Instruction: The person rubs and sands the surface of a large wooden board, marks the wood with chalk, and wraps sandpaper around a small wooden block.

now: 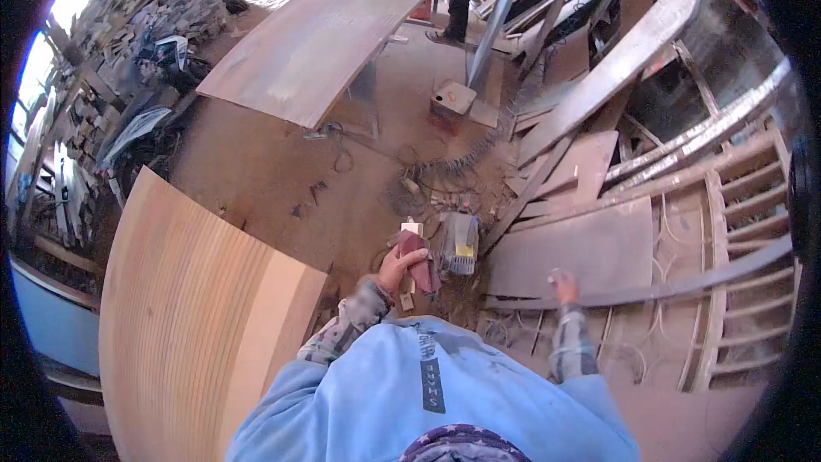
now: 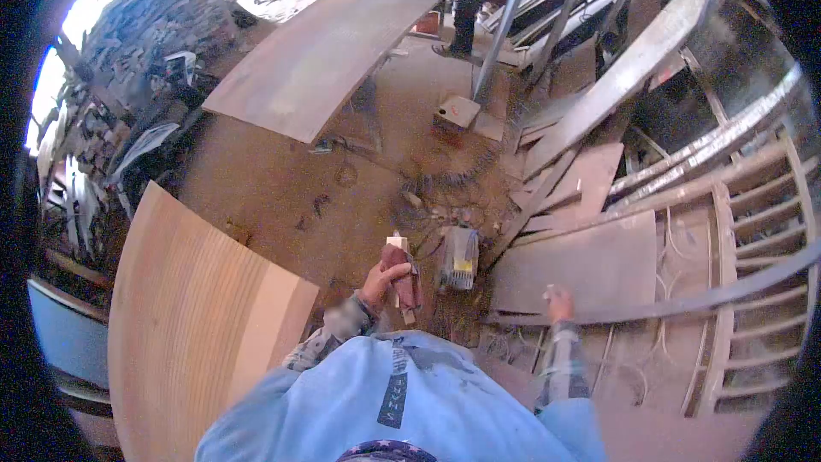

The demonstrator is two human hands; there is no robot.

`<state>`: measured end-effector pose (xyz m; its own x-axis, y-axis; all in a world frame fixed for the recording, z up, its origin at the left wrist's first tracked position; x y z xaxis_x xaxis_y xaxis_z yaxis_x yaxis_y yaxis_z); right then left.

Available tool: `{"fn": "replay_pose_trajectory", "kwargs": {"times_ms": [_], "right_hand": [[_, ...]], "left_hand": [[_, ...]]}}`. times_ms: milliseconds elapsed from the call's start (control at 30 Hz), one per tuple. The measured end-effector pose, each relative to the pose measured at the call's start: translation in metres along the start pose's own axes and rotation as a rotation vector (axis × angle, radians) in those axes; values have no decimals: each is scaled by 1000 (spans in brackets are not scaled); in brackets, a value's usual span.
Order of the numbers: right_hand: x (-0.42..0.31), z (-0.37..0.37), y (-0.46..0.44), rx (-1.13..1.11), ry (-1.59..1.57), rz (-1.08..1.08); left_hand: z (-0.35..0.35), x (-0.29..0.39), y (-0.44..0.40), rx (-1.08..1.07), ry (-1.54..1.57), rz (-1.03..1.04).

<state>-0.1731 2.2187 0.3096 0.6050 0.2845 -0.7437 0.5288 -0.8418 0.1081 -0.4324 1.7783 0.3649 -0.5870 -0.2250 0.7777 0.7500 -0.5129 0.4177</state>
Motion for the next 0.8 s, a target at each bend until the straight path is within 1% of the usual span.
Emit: {"fn": "replay_pose_trajectory", "kwargs": {"times_ms": [33, 67, 100, 133, 200, 233, 267, 333, 367, 400, 433, 467, 500, 533, 567, 600, 633, 667, 700, 733, 800], "right_hand": [[-11, -9, -34, 8, 54, 41], [-27, -6, -57, 8, 53, 38], [-54, -7, -78, 48, 53, -74], [-78, -7, -93, 90, 56, -187], [-76, 38, -119, 112, 117, -98], [-112, 64, -110, 57, -80, -134], [-159, 93, -97, 1, -281, -168], [-166, 165, -102, -46, -285, -70], [-180, 198, -102, -60, -319, -74], [-192, 228, -101, -71, -355, -77], [-184, 258, -101, -132, -230, 94], [-175, 281, -108, 43, -5, 8], [-124, 332, -120, -33, 189, 10], [-108, 359, -104, -167, 153, 93], [-56, 393, -95, -290, 307, 64], [-17, 422, -93, -413, 459, 28], [-25, 418, -81, -435, 462, 45], [-41, 397, -63, -400, 458, 88], [-52, 386, -52, -360, 453, 128], [-51, 387, -41, -375, 458, 149], [-56, 386, -24, -377, 447, 218]], "left_hand": [[3, 6, -12, 5, 0, 4], [2, 9, -25, 71, -4, -30], [1, 8, -38, 134, -3, -65], [-6, -12, -63, 74, 41, -100], [-7, -1, -102, 75, 26, -137], [-11, 3, -121, 84, 2, -174], [-17, 2, -155, 21, 9, -185], [-34, 6, -219, -4, 7, -186], [-38, 16, -250, -29, 5, -193], [-41, 43, -264, 25, -98, -180], [-36, 63, -281, -26, 1, -227], [-46, 85, -309, -15, -132, -172], [-59, 111, -331, 5, -261, -123], [-47, 156, -328, -34, -167, -99], [-62, 172, -346, -24, -172, -120], [-77, 186, -365, -72, -199, -115], [-87, 196, -378, -118, -223, -116], [-76, 243, -364, -74, -254, -154], [-89, 245, -380, -65, -258, -180], [-108, 240, -398, -40, -304, -150], [-120, 251, -410, -26, -357, -128]]}}
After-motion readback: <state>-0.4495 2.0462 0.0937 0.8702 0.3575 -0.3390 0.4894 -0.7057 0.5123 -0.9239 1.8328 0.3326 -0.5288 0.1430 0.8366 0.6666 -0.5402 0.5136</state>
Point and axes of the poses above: each hand's wrist, its own y-axis away from the middle knuckle, its own z-axis out of the palm, x = y × z, the point moved 10 cm from there along -y, towards the middle knuckle, and after that the axes turned 8 degrees about x, right-handed, at the moved point
